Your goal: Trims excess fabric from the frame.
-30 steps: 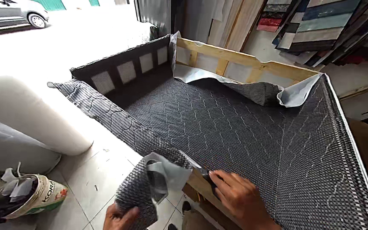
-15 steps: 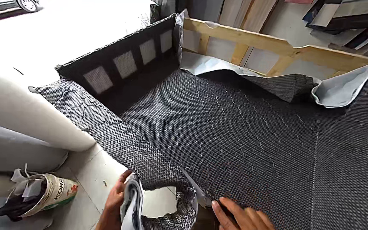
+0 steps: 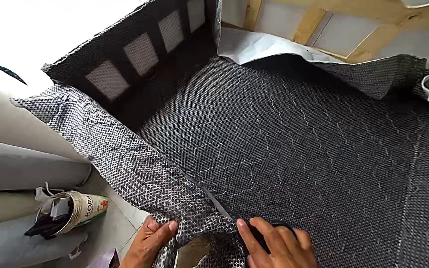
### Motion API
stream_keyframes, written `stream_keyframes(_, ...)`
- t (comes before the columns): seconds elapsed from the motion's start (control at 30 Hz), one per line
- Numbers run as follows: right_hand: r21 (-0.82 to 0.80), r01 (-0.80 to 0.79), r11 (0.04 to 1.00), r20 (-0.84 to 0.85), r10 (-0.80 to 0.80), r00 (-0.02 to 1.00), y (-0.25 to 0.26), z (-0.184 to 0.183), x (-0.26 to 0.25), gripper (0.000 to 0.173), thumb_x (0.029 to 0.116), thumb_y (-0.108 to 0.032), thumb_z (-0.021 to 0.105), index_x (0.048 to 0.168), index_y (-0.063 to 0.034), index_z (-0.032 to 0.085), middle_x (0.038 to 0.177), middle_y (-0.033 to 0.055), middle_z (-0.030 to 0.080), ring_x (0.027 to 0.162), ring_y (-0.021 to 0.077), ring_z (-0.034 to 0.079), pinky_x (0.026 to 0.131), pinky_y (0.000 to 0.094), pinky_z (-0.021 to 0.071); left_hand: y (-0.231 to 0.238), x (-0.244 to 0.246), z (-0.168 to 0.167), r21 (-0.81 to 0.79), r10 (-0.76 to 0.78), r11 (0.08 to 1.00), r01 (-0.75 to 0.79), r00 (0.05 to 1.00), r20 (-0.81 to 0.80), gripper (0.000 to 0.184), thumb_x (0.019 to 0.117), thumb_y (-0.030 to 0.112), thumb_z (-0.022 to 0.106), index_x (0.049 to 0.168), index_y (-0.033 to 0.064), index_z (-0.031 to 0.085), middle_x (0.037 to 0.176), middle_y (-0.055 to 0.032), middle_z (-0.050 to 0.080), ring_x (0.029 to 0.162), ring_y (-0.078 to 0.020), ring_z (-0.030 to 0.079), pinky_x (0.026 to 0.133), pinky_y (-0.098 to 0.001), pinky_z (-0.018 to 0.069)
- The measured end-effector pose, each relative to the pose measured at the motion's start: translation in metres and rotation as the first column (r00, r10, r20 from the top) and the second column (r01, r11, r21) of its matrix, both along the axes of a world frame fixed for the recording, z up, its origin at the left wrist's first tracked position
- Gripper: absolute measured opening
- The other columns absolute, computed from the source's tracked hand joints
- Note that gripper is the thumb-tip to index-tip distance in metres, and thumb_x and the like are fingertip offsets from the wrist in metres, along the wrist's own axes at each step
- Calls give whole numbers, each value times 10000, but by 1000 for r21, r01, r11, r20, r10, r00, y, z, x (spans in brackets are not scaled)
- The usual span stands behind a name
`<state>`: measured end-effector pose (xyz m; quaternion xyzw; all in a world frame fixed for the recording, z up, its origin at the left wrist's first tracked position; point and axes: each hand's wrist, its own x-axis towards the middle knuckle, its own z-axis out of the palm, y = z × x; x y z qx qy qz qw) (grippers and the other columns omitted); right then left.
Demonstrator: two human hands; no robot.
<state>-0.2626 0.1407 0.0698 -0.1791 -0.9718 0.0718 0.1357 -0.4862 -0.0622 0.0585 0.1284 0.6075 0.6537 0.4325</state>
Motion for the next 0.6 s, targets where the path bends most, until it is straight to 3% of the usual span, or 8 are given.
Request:
stream_keyframes(0.1,1,-60,998,-68,60,996,2,-11,10,304,987,-283,627,1269,-236,731,1200,34,737,687,200,615,606,369,474,-13,-7,4,81,-106,991,105,994,8,119,975,208,687,1059,253,758,854,46,775,693,-40,712,667,-237,612)
stream_keyframes(0.17,40,-50,998,-34,52,998,3,-25,13,358,981,-364,600,1318,-298,703,1241,-12,715,738,167,612,641,351,470,-14,-10,1,151,-157,977,150,987,37,163,986,155,666,1087,235,766,903,46,782,750,-33,721,722,-232,616)
stream_keyframes(0.2,29,-33,999,10,33,999,1,-20,2,392,966,-382,601,1341,-303,685,1250,3,703,794,188,617,692,389,472,-13,-13,1,184,-187,967,174,981,52,180,991,151,658,1111,241,758,937,56,784,787,-25,726,754,-229,618)
stream_keyframes(0.23,4,-19,1000,34,19,999,-5,-5,-21,407,944,-349,622,1336,-257,684,1229,63,693,850,248,624,752,462,463,-11,-16,2,204,-217,958,201,974,60,194,993,144,654,1122,249,753,970,71,785,831,-16,729,790,-227,616)
stream_keyframes(0.3,38,13,999,0,-13,1000,-13,3,-62,390,898,-317,634,1267,-223,718,1168,92,683,859,266,610,778,493,436,-7,-23,2,208,-289,937,279,957,17,181,995,147,652,1101,250,756,992,114,778,897,17,717,842,-216,601)
stream_keyframes(0.47,77,-26,997,-49,30,998,-13,-7,-60,294,977,-254,643,1256,-236,735,1173,31,739,713,196,619,618,350,480,-11,-56,-9,225,-513,823,522,852,-103,132,1004,191,658,1103,154,737,1018,116,762,966,39,690,899,-227,585)
stream_keyframes(0.6,98,18,995,-38,-14,999,-21,-3,-106,386,929,-314,615,1301,-263,705,1152,68,701,831,235,608,748,446,449,-10,-76,-20,179,-668,691,700,713,-213,226,1029,257,617,1101,72,725,1011,56,745,975,48,662,916,-235,559)
